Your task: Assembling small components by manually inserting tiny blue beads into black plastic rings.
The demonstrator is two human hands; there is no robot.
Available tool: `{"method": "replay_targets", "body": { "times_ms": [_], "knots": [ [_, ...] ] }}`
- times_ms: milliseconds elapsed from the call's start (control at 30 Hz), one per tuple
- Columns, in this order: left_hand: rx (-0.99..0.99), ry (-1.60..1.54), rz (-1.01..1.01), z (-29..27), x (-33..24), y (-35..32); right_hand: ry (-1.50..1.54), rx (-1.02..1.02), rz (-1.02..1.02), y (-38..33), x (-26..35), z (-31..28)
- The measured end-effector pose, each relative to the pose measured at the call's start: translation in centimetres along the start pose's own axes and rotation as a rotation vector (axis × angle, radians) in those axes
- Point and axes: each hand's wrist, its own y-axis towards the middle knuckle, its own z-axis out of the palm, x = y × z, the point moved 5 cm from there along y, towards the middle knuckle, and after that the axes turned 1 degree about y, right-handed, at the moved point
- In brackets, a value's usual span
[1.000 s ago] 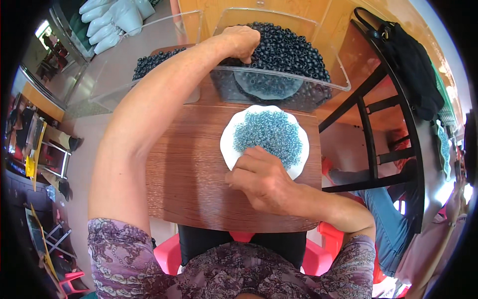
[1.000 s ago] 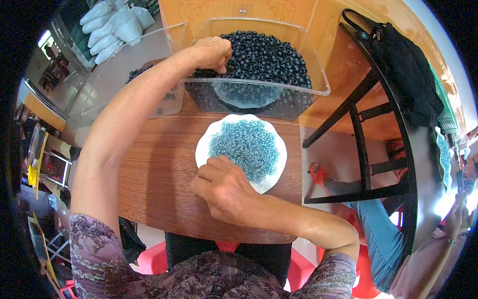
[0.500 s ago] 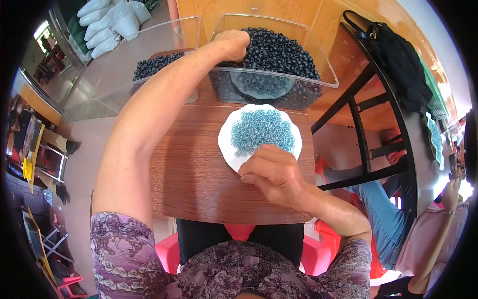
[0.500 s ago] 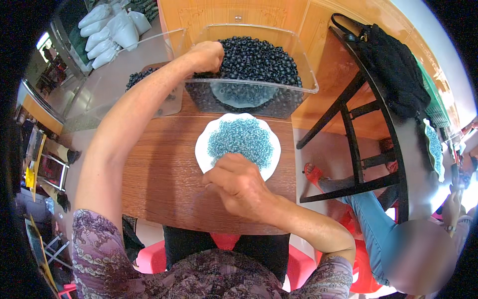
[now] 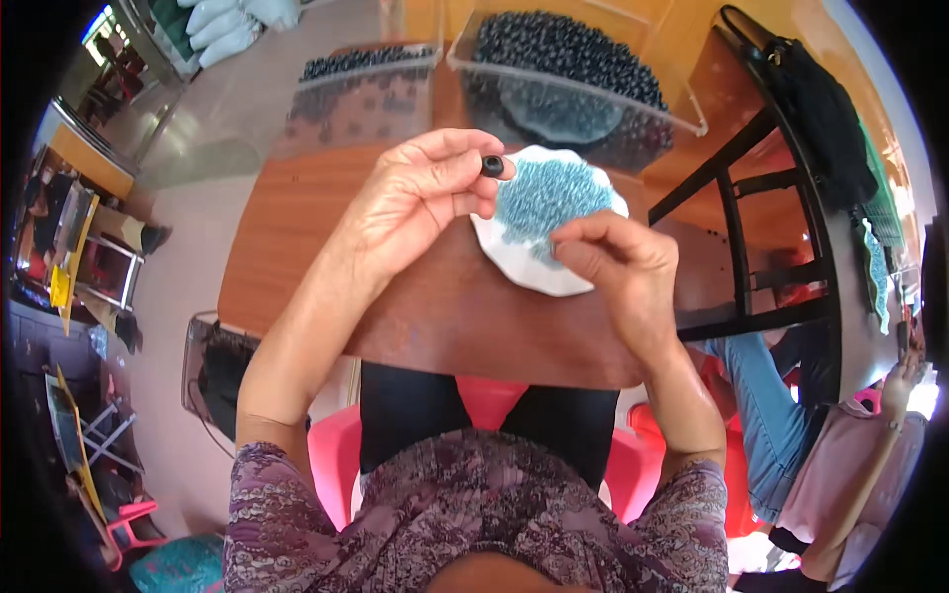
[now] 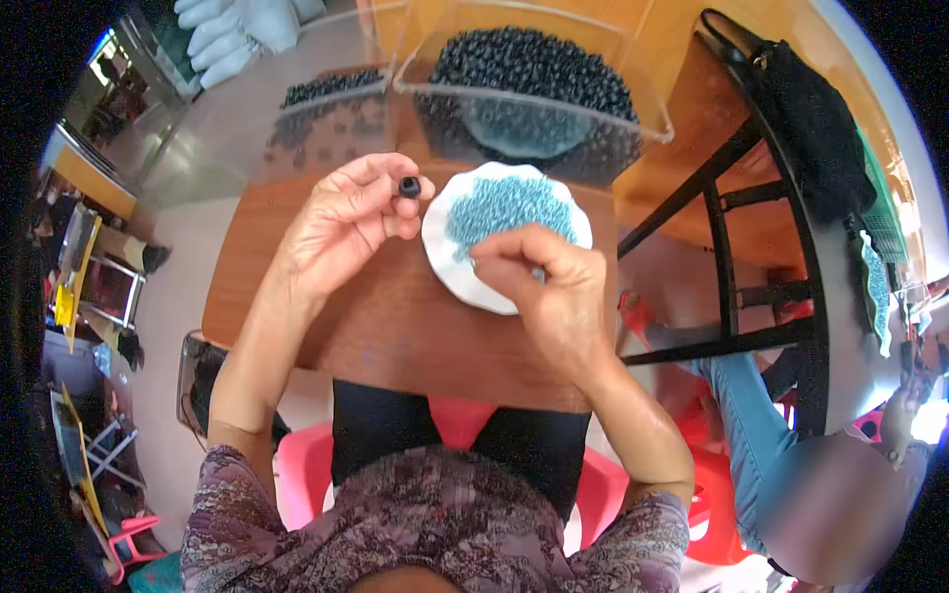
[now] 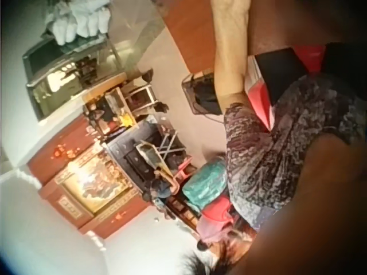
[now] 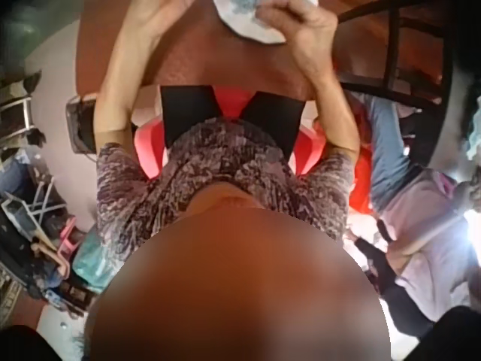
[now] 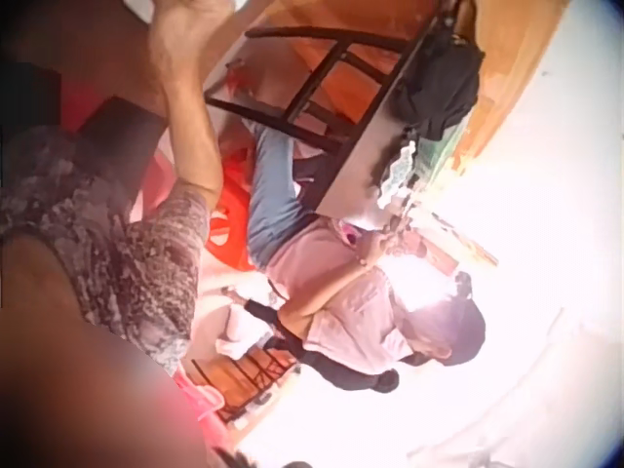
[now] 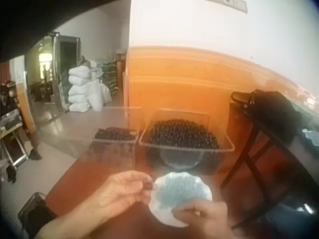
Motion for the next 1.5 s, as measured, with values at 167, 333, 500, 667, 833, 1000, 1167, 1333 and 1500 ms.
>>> {"method": "replay_targets", "body": {
  "times_ms": [167, 333, 500, 667, 833, 1000, 1167, 1333, 1500],
  "knots": [
    [-0.043, -0.078, -0.024, -0.5, 2.6, -2.6, -0.004, 0.009, -0.104, -0.3, 0.4, 1.9],
    [-0.117, -0.086, -0.026, -0.8, 3.9, -4.4, -0.06, -0.003, -0.184, -0.9, 0.6, 3.0],
    [-0.045, -0.088, -0.007, -0.4, 5.2, -5.2, -0.031, 0.0, -0.238, -1.4, 0.5, 3.6],
    [-0.121, -0.062, 0.005, -0.2, 6.3, -5.6, -0.087, -0.03, -0.275, -1.6, 0.2, 4.1],
    [-0.147, 0.066, 0.095, -0.1, 5.9, -5.9, -0.27, 0.024, -0.406, -1.6, 0.0, 4.3],
    [-0.171, 0.092, -0.063, -0.1, 6.5, -6.1, -0.238, 0.126, -0.219, -1.2, -0.1, 4.2],
    [-0.021, -0.177, -0.174, 0.3, 7.9, -6.4, -0.133, 0.322, -0.115, -0.6, 0.1, 4.0],
    [0.042, -0.291, -0.252, 0.6, 9.6, -6.5, -0.009, 0.38, -0.046, -1.0, -0.2, 3.7],
    [0.076, -0.259, -0.353, 0.6, 9.6, -6.5, -0.094, 0.401, -0.029, -0.8, -0.4, 3.3]
  ]
}}
